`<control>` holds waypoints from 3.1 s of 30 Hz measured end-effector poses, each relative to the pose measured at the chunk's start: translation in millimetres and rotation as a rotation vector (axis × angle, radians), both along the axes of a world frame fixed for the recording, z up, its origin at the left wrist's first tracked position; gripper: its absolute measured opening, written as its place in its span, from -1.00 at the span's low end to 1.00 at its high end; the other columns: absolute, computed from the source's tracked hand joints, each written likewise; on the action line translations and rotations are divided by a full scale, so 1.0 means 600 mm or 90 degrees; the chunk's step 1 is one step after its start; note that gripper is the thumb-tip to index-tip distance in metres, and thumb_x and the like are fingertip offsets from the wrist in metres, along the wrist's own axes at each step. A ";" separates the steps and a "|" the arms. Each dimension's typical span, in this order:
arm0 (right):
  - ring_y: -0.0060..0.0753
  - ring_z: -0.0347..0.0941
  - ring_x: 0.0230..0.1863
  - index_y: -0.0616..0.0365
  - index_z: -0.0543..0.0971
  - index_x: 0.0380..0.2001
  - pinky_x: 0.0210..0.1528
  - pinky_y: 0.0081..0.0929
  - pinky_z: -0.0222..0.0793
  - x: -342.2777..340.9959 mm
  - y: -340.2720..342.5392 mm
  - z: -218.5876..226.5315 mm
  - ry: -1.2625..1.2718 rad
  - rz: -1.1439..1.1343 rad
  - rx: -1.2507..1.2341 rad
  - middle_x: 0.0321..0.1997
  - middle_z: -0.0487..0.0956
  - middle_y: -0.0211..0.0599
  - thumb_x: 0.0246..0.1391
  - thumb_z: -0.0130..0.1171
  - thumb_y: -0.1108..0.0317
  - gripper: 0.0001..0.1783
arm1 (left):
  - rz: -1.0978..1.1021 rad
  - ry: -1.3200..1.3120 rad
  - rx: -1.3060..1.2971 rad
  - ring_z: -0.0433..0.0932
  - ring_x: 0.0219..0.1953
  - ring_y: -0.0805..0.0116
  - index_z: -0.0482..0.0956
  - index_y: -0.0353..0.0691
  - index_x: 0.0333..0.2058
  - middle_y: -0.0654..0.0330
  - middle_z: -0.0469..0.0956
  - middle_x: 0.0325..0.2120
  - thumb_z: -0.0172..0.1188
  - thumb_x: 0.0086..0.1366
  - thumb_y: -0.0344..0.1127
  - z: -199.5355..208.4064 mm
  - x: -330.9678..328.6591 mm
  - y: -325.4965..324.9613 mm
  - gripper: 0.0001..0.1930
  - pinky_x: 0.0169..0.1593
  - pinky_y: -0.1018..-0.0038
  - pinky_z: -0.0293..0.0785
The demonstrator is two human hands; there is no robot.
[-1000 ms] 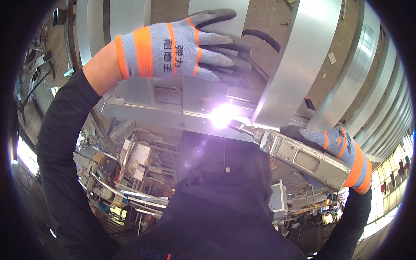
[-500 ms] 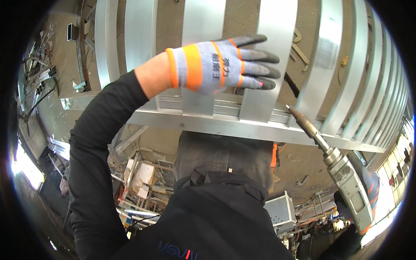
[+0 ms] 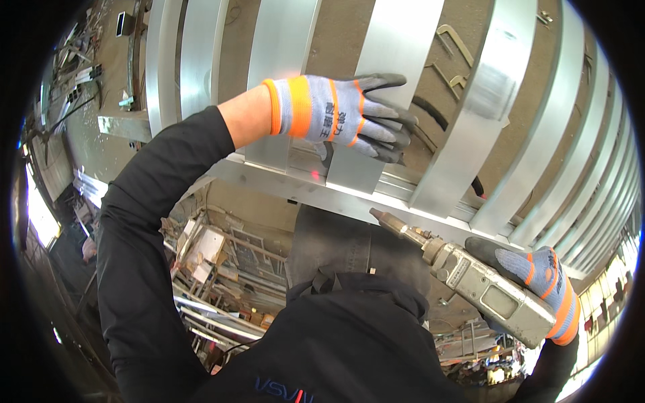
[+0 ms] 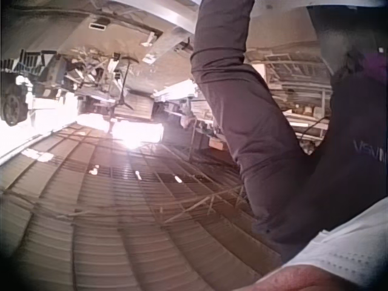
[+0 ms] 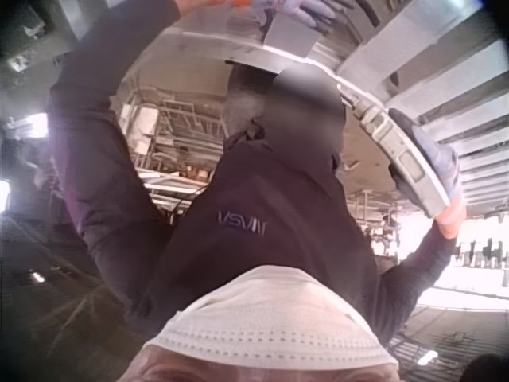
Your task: The person welds a large curved metal frame using a handheld welding torch. They move along the frame, applying welds at multiple joints between vertical slats and horizontal supports. The person wears gloves and a protective apron while working in a workshop.
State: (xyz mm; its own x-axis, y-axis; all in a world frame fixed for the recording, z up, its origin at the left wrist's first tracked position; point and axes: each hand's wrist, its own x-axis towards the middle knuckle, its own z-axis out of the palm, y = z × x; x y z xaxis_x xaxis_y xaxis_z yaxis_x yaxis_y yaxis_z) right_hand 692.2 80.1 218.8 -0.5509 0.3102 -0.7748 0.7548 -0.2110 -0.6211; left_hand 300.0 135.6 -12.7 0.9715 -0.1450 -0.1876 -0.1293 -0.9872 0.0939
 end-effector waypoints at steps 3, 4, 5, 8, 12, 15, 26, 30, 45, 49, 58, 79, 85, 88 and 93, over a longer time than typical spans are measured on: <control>-0.32 0.79 -0.43 0.24 0.68 0.52 -0.34 -0.37 0.60 -0.029 0.015 -0.042 0.001 0.040 -0.035 -0.33 0.84 -0.24 0.10 0.65 0.45 -0.14 | 0.011 0.047 0.084 0.06 0.88 0.23 0.16 0.19 0.79 0.16 0.09 0.86 -0.04 0.83 -0.14 -0.011 -0.005 -0.008 -0.35 0.92 -0.30 -0.19; -0.32 0.81 -0.42 0.24 0.68 0.52 -0.32 -0.37 0.62 -0.036 0.018 -0.053 0.022 0.031 -0.036 -0.32 0.85 -0.23 0.09 0.66 0.45 -0.13 | 0.037 0.049 0.077 0.08 0.87 0.21 0.14 0.19 0.79 0.15 0.11 0.85 -0.03 0.83 -0.13 -0.015 -0.006 -0.011 -0.34 0.91 -0.32 -0.17; -0.31 0.81 -0.42 0.24 0.69 0.51 -0.33 -0.38 0.61 -0.042 0.017 -0.065 0.033 0.031 -0.025 -0.33 0.84 -0.24 0.08 0.67 0.45 -0.13 | 0.063 0.041 0.076 0.10 0.86 0.19 0.12 0.20 0.80 0.14 0.13 0.84 -0.03 0.82 -0.13 -0.019 -0.006 -0.015 -0.32 0.90 -0.35 -0.16; -0.29 0.81 -0.42 0.23 0.72 0.47 -0.33 -0.39 0.59 -0.051 0.011 -0.093 0.067 0.038 0.005 -0.36 0.83 -0.25 0.05 0.68 0.44 -0.15 | 0.149 0.018 0.074 0.15 0.84 0.15 0.07 0.20 0.82 0.11 0.19 0.82 0.00 0.81 -0.12 -0.026 -0.008 -0.024 -0.28 0.88 -0.43 -0.11; -0.28 0.80 -0.41 0.23 0.72 0.45 -0.32 -0.38 0.59 -0.054 0.004 -0.109 0.081 0.041 -0.005 -0.34 0.83 -0.25 0.06 0.67 0.42 -0.18 | 0.099 -0.024 -0.011 0.19 0.83 0.28 0.30 0.42 0.73 0.46 0.24 0.80 0.21 0.67 0.20 -0.038 -0.008 -0.024 -0.26 0.84 -0.60 -0.26; -0.28 0.80 -0.39 0.24 0.72 0.44 -0.30 -0.38 0.60 -0.053 0.001 -0.111 0.082 0.039 -0.012 -0.33 0.83 -0.24 0.08 0.66 0.41 -0.20 | 0.049 -0.060 -0.055 0.18 0.84 0.36 0.43 0.53 0.68 0.63 0.26 0.79 0.34 0.53 0.43 -0.051 -0.002 -0.020 -0.19 0.81 -0.69 -0.38; -0.27 0.78 -0.35 0.24 0.72 0.40 -0.25 -0.36 0.61 -0.054 0.008 -0.117 0.066 0.042 -0.018 -0.29 0.81 -0.23 0.13 0.63 0.36 -0.26 | 0.076 -0.188 -0.110 0.24 0.82 0.27 0.61 0.48 0.52 0.49 0.55 0.61 0.34 0.57 0.08 -0.083 0.001 -0.025 -0.43 0.78 -0.73 -0.30; -0.26 0.78 -0.33 0.24 0.72 0.38 -0.24 -0.36 0.61 -0.049 0.001 -0.107 0.050 0.039 -0.009 -0.27 0.81 -0.23 0.14 0.62 0.34 -0.29 | 0.162 -0.152 -0.104 0.08 0.87 0.13 0.41 0.34 0.68 0.35 0.27 0.79 0.45 0.45 0.16 -0.053 -0.016 -0.038 -0.14 0.82 -0.58 -0.36; -0.24 0.76 -0.27 0.24 0.72 0.32 -0.17 -0.34 0.62 0.033 0.017 -0.082 -0.006 0.049 0.020 -0.21 0.79 -0.22 0.21 0.57 0.27 -0.37 | 1.173 -0.427 -0.889 0.76 -0.14 0.42 0.65 -0.30 0.24 0.20 0.80 -0.12 0.31 0.76 -0.33 -0.100 0.065 -0.254 -0.76 -0.09 0.40 0.72; -0.24 0.75 -0.25 0.24 0.73 0.30 -0.15 -0.33 0.62 0.046 0.019 -0.093 -0.007 0.058 0.020 -0.20 0.79 -0.21 0.23 0.56 0.25 -0.39 | 1.147 -0.460 -0.885 0.74 -0.18 0.42 0.66 -0.29 0.23 0.21 0.80 -0.16 0.32 0.75 -0.31 -0.080 0.068 -0.245 -0.76 -0.10 0.39 0.72; -0.23 0.74 -0.21 0.24 0.73 0.27 -0.11 -0.32 0.63 0.112 -0.021 -0.126 -0.042 -0.008 0.027 -0.16 0.78 -0.21 0.27 0.54 0.21 -0.43 | 1.134 -0.446 -0.988 0.77 -0.02 0.45 0.64 -0.31 0.31 0.17 0.83 0.02 0.39 0.72 -0.27 -0.084 0.058 -0.237 -0.65 0.05 0.41 0.75; -0.20 0.71 -0.12 0.25 0.73 0.18 -0.02 -0.29 0.65 0.368 -0.481 -0.498 0.183 -0.955 -0.043 -0.08 0.75 -0.19 0.36 0.48 0.12 -0.50 | 1.186 -0.438 -1.231 0.80 -0.15 0.52 0.81 -0.30 0.20 0.22 0.90 -0.07 0.65 0.52 -0.32 -0.071 0.064 -0.208 -0.62 -0.06 0.43 0.80; -0.19 0.70 -0.09 0.25 0.73 0.16 0.01 -0.28 0.65 0.379 -0.497 -0.498 0.194 -1.028 0.031 -0.06 0.75 -0.18 0.38 0.46 0.09 -0.51 | 1.214 -0.444 -1.202 0.80 -0.17 0.52 0.83 -0.32 0.13 0.20 0.90 -0.14 0.63 0.54 -0.23 -0.066 0.070 -0.207 -0.65 -0.09 0.45 0.78; -0.19 0.70 -0.08 0.25 0.73 0.14 0.02 -0.28 0.65 0.385 -0.503 -0.496 0.219 -0.976 0.000 -0.05 0.74 -0.18 0.40 0.45 0.07 -0.52 | 1.186 -0.486 -1.200 0.81 -0.17 0.50 0.85 -0.34 0.06 0.16 0.91 -0.17 0.69 0.51 -0.20 -0.067 0.068 -0.207 -0.64 -0.10 0.43 0.77; -0.18 0.69 -0.06 0.25 0.73 0.12 0.05 -0.27 0.66 0.375 -0.495 -0.484 0.206 -0.931 0.016 -0.03 0.74 -0.17 0.42 0.44 0.05 -0.52 | 1.191 -0.509 -1.237 0.79 -0.19 0.49 0.83 -0.36 0.07 0.14 0.89 -0.20 0.74 0.45 -0.10 -0.074 0.076 -0.209 -0.53 -0.11 0.41 0.74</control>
